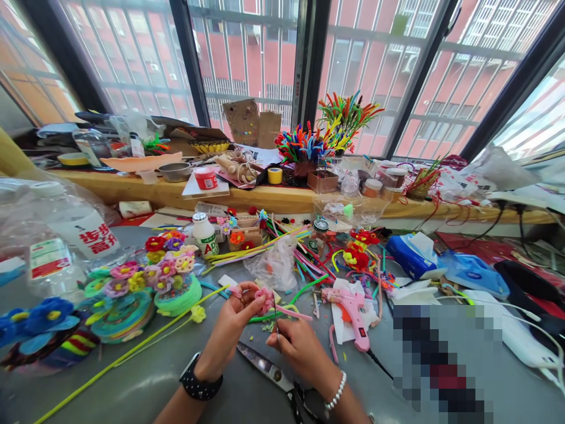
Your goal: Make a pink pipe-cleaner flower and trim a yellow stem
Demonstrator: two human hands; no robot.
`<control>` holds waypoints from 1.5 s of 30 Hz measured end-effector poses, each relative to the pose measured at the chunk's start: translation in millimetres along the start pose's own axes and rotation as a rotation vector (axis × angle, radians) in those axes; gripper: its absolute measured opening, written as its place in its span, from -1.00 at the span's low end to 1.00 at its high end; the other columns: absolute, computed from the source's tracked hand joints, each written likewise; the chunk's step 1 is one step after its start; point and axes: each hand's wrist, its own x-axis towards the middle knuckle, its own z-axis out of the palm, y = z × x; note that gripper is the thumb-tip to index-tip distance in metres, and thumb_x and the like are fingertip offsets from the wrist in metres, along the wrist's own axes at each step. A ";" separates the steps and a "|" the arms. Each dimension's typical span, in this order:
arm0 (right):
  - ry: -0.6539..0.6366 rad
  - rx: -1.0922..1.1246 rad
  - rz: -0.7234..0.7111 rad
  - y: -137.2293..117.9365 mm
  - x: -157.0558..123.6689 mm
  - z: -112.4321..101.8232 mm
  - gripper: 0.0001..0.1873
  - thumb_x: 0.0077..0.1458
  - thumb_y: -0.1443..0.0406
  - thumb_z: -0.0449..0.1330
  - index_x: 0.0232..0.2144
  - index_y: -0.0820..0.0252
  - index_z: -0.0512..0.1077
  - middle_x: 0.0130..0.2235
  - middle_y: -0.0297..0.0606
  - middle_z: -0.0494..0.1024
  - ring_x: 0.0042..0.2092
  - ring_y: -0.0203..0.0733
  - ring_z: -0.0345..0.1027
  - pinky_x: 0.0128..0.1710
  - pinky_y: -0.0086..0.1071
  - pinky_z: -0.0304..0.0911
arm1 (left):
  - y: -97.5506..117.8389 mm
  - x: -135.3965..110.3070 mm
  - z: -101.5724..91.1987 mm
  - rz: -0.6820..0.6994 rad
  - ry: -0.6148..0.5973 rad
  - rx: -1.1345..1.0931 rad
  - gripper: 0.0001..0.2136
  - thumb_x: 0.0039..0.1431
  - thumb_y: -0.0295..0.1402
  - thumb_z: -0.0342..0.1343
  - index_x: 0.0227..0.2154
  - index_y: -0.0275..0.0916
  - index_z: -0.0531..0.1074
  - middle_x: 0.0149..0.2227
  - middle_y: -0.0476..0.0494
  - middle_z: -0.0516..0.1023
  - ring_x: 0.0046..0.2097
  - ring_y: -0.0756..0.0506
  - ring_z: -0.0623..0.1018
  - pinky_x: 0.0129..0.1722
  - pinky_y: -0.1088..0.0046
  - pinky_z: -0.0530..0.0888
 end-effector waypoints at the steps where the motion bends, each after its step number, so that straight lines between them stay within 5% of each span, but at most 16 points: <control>1: 0.002 0.003 0.000 0.4 -0.1 0.6 -0.35 -0.06 -0.15 -0.38 -0.67 0.20 0.19 -0.67 -0.39 0.20 -0.60 -0.34 0.05 -0.62 -0.48 -0.06 | 0.1 0.2 -0.2 0.000 -0.004 -0.006 -0.76 -0.16 -0.41 0.16 -0.43 -0.24 0.20 -0.46 -0.02 0.48 -0.37 -0.02 0.49 -0.38 0.52 0.39; 14: 0.057 -0.003 0.064 -0.8 1.5 -8.8 -0.43 -0.02 -0.08 -0.19 -0.79 0.20 0.13 -0.74 -0.40 0.17 -0.64 -0.35 0.08 -0.60 -0.49 -0.02 | 15.4 -0.2 -3.9 0.049 0.007 0.003 -0.77 -0.16 -0.42 0.15 -0.42 -0.24 0.21 -0.48 0.00 0.49 -0.39 -0.02 0.49 -0.39 0.53 0.38; 23: 0.017 0.450 0.037 -2.5 -10.6 -27.1 -0.31 -0.30 -0.29 -0.29 -0.68 0.21 0.14 -0.72 -0.47 0.04 -0.70 -0.44 -0.11 -0.72 -0.52 -0.16 | 27.6 -1.0 -8.8 0.114 0.097 -0.081 -0.67 -0.16 -0.43 0.15 -0.30 -0.23 0.17 -0.45 0.02 0.45 -0.38 -0.01 0.49 -0.34 0.48 0.40; 32: -0.065 0.056 0.002 -8.7 -3.6 -3.3 -0.31 -0.12 -0.19 -0.34 -0.60 0.24 0.24 -0.62 -0.40 0.22 -0.56 -0.35 0.04 -0.58 -0.49 -0.08 | 16.5 0.8 -4.8 0.041 0.025 0.036 -0.59 -0.19 -0.41 0.18 -0.28 -0.21 0.09 -0.56 0.08 0.47 -0.42 -0.04 0.51 -0.40 0.50 0.40; 45: -0.052 -0.009 0.026 -3.5 -1.8 5.5 -0.52 0.05 0.03 -0.14 -0.66 0.25 0.22 -0.66 -0.44 0.17 -0.59 -0.39 -0.02 -0.61 -0.50 -0.14 | 12.8 0.5 -0.8 0.003 0.050 0.041 -0.55 -0.24 -0.38 0.20 -0.30 -0.20 0.08 -0.62 0.13 0.43 -0.45 -0.06 0.52 -0.45 0.49 0.41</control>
